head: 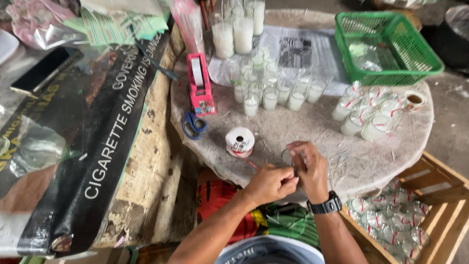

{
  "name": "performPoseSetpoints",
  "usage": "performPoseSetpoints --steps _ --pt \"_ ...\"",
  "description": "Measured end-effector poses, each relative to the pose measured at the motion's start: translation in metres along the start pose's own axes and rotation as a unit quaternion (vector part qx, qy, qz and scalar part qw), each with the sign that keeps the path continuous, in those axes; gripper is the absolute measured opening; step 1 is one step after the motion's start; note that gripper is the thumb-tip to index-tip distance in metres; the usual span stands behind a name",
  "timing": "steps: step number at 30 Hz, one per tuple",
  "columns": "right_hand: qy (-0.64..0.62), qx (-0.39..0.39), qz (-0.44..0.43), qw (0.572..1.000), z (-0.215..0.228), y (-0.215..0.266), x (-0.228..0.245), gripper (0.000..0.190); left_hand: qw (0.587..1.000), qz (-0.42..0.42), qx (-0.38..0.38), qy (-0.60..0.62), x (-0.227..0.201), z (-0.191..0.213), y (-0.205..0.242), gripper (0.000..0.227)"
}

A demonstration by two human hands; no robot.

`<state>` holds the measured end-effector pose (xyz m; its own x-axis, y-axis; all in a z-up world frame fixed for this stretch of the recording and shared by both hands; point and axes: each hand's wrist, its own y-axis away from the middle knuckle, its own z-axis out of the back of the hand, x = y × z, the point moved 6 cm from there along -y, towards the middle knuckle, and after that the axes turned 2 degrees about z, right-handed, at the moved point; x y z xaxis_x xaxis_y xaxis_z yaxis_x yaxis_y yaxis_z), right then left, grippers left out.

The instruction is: Tying decorative red strings around the necks of small glass candle jars and cutting the excess string with scissors.

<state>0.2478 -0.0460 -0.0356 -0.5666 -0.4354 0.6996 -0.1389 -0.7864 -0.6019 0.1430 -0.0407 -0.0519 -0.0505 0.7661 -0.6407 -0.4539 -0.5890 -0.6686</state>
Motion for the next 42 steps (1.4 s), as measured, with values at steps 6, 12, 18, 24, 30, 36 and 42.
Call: performPoseSetpoints --steps 6,12,18,24,30,36,42 --pt "0.101 -0.013 0.062 0.993 -0.003 0.004 -0.005 0.007 0.999 -0.001 0.020 0.042 -0.004 0.005 0.004 0.028" --pt "0.076 -0.014 0.033 0.996 0.004 0.005 0.017 0.006 0.982 -0.079 -0.083 -0.150 -0.013 0.070 0.004 0.019" --pt "-0.013 0.030 -0.100 0.994 0.003 0.023 -0.016 0.075 0.843 0.286 -0.189 -0.416 0.062 0.179 0.012 0.007" --pt "0.056 0.004 -0.019 0.998 -0.001 0.029 -0.039 0.070 0.663 0.521 0.059 -0.535 0.153 0.195 0.003 0.044" --pt "-0.045 -0.014 -0.122 0.991 0.004 0.035 -0.056 0.063 0.667 0.570 0.053 -0.476 0.137 0.191 0.006 0.056" --pt "-0.042 0.051 -0.102 0.993 0.009 0.030 -0.041 0.052 0.756 0.542 -0.031 -0.366 0.134 0.172 0.070 0.064" --pt "-0.017 0.062 -0.075 0.995 0.017 0.025 -0.037 0.046 0.819 0.508 -0.237 0.122 0.124 0.145 0.123 0.043"
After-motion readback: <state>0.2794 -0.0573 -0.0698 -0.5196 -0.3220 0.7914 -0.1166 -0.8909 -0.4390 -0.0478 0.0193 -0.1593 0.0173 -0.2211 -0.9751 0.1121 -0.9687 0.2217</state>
